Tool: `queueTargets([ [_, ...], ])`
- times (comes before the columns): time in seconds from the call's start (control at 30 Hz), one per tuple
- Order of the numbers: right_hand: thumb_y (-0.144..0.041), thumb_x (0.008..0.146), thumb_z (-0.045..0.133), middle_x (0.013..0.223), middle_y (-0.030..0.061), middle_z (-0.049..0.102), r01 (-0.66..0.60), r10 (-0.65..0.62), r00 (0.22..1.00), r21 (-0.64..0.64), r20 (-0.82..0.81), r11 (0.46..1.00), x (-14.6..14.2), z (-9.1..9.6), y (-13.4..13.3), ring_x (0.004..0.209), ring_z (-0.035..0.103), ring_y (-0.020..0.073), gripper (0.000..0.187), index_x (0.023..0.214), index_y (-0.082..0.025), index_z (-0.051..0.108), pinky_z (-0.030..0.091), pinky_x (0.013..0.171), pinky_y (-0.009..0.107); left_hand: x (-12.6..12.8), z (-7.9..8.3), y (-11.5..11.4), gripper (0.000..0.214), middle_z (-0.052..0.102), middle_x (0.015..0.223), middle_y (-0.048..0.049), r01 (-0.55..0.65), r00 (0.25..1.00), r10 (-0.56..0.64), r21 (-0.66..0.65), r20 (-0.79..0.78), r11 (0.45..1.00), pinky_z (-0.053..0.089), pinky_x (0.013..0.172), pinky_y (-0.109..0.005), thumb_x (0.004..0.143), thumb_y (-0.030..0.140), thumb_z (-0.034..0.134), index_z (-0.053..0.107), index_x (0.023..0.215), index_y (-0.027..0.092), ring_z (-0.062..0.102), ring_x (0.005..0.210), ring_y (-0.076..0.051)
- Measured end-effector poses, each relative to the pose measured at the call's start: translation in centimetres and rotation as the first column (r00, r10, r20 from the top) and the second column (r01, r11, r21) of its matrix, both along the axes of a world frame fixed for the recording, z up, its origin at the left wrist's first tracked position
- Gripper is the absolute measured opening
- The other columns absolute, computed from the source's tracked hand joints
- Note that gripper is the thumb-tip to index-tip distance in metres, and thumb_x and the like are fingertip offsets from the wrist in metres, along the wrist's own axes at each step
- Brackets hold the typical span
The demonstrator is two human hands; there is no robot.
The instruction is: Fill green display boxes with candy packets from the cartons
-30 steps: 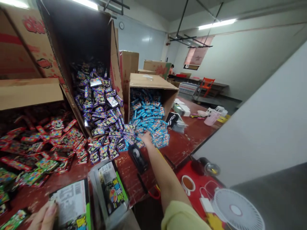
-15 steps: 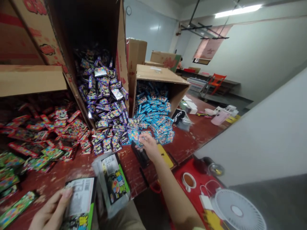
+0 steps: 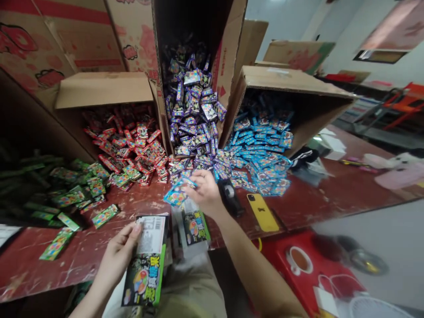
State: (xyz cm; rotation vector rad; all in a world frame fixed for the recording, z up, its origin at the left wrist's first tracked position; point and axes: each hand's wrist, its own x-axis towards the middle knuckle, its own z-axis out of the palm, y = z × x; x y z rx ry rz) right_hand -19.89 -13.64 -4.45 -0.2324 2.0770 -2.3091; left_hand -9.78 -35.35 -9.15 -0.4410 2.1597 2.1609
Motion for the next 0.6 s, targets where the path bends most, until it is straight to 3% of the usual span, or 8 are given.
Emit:
queueTargets([
  [0.1,-0.033,0.067,0.074,0.075,-0.0013,0.06,-0.159,0.175,0.977,0.133,-0.119,0.978,-1.0,2.4,-1.5,0.058,0.051,0.0098,0.025,0.086,-0.022,0.061,0.043,0.053,0.023,0.5,0.0,0.2,0.04,0.063,0.069,-0.0004,0.024,0.999,-0.025,0.026,0.022,0.999,0.043,0.06,-0.021,0.075,0.055,0.065,0.071,0.087,0.017,0.054,0.065,-0.016],
  [0.17,-0.03,0.071,0.071,0.066,-0.0034,0.056,-0.315,0.356,0.927,0.262,-0.122,0.912,-1.6,3.1,-2.4,0.053,0.046,0.0082,0.017,0.083,-0.02,0.066,0.038,0.05,0.022,0.9,-0.2,0.6,0.041,0.063,0.068,-0.0002,0.027,0.999,-0.029,0.052,0.037,0.998,0.042,0.059,-0.021,0.074,0.054,0.066,0.071,0.088,0.016,0.053,0.064,-0.016],
  [0.23,-0.028,0.075,0.068,0.058,-0.0057,0.052,-0.482,0.541,0.838,0.376,-0.065,0.792,-2.2,3.3,-3.1,0.049,0.041,0.0068,0.013,0.083,-0.018,0.068,0.035,0.047,0.02,1.1,-0.3,0.9,0.04,0.063,0.07,-0.0001,0.033,0.999,-0.035,0.071,0.038,0.997,0.041,0.059,-0.021,0.075,0.053,0.067,0.071,0.09,0.016,0.053,0.064,-0.015],
  [0.3,-0.024,0.078,0.064,0.059,-0.0056,0.055,-0.625,0.706,0.708,0.468,0.002,0.625,-2.8,3.3,-3.8,0.049,0.043,0.0061,0.009,0.081,-0.016,0.069,0.036,0.048,0.019,1.3,-0.3,1.3,0.038,0.063,0.071,0.0,0.044,0.999,-0.046,0.079,0.026,0.996,0.04,0.058,-0.02,0.077,0.051,0.065,0.07,0.091,0.016,0.052,0.064,-0.014],
  [0.4,-0.014,0.081,0.059,0.071,-0.0017,0.065,-0.678,0.841,0.541,0.602,0.021,0.421,-3.3,3.6,-4.6,0.061,0.054,0.0077,0.01,0.077,-0.015,0.069,0.042,0.058,0.019,1.4,-0.2,1.7,0.038,0.061,0.067,0.0005,0.075,0.997,-0.078,0.096,0.029,0.993,0.039,0.056,-0.019,0.079,0.051,0.063,0.069,0.089,0.015,0.05,0.061,-0.013],
  [0.47,-0.009,0.079,0.059,0.074,-0.0002,0.068,-0.633,0.868,0.496,0.682,-0.007,0.367,-3.6,3.9,-5.0,0.068,0.058,0.0095,0.013,0.075,-0.014,0.07,0.043,0.064,0.02,1.3,-0.1,1.8,0.04,0.059,0.064,0.0011,0.083,0.995,-0.088,0.119,0.043,0.989,0.038,0.054,-0.019,0.079,0.053,0.062,0.069,0.086,0.014,0.049,0.058,-0.013],
  [0.6,-0.006,0.076,0.062,0.071,-0.0024,0.068,-0.606,0.877,0.481,0.714,-0.023,0.351,-4.3,4.6,-5.7,0.067,0.06,0.0096,0.014,0.071,-0.016,0.07,0.043,0.064,0.02,1.2,0.4,2.0,0.04,0.058,0.063,0.0011,0.082,0.995,-0.088,0.131,0.046,0.988,0.038,0.053,-0.02,0.076,0.055,0.064,0.067,0.08,0.015,0.048,0.057,-0.013],
])
